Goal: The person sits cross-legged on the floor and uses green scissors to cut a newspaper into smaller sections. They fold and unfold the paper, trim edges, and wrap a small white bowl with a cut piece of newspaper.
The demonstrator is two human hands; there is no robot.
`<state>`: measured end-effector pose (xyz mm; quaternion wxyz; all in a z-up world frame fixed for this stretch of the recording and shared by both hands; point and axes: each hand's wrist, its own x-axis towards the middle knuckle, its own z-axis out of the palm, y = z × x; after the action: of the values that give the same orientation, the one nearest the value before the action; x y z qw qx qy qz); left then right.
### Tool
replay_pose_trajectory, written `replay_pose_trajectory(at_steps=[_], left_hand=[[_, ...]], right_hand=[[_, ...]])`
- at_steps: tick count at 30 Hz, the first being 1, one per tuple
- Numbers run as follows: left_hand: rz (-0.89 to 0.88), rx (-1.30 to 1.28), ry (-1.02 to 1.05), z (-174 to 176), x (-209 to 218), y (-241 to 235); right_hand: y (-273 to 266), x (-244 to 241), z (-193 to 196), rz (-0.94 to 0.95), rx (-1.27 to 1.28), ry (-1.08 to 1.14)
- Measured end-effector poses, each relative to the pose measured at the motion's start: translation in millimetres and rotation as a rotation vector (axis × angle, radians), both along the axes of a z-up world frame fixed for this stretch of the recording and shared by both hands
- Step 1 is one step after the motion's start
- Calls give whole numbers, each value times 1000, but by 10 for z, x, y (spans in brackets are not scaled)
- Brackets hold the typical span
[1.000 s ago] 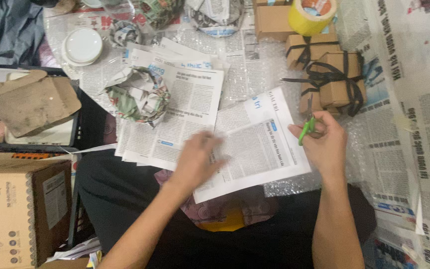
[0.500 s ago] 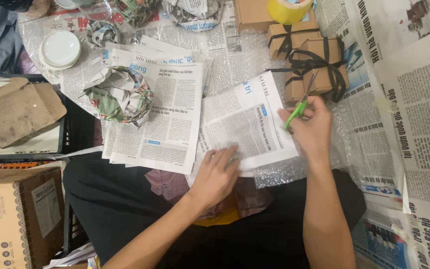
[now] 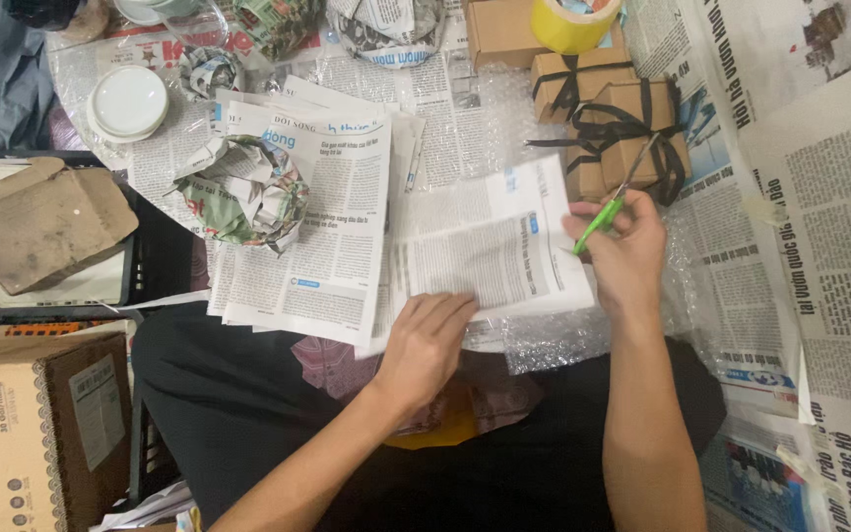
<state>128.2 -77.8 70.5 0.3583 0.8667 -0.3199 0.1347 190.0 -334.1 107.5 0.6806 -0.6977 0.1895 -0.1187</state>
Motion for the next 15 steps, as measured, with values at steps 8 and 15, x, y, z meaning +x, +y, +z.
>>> replay_pose_trajectory(at_steps=[8,15], left_hand=[[308,-439,908,239,126,38],[285,-716,1018,280,218,47]], right_hand=[[143,-44,190,-15,206,-141],[471,-235,96,148,-157,-521]])
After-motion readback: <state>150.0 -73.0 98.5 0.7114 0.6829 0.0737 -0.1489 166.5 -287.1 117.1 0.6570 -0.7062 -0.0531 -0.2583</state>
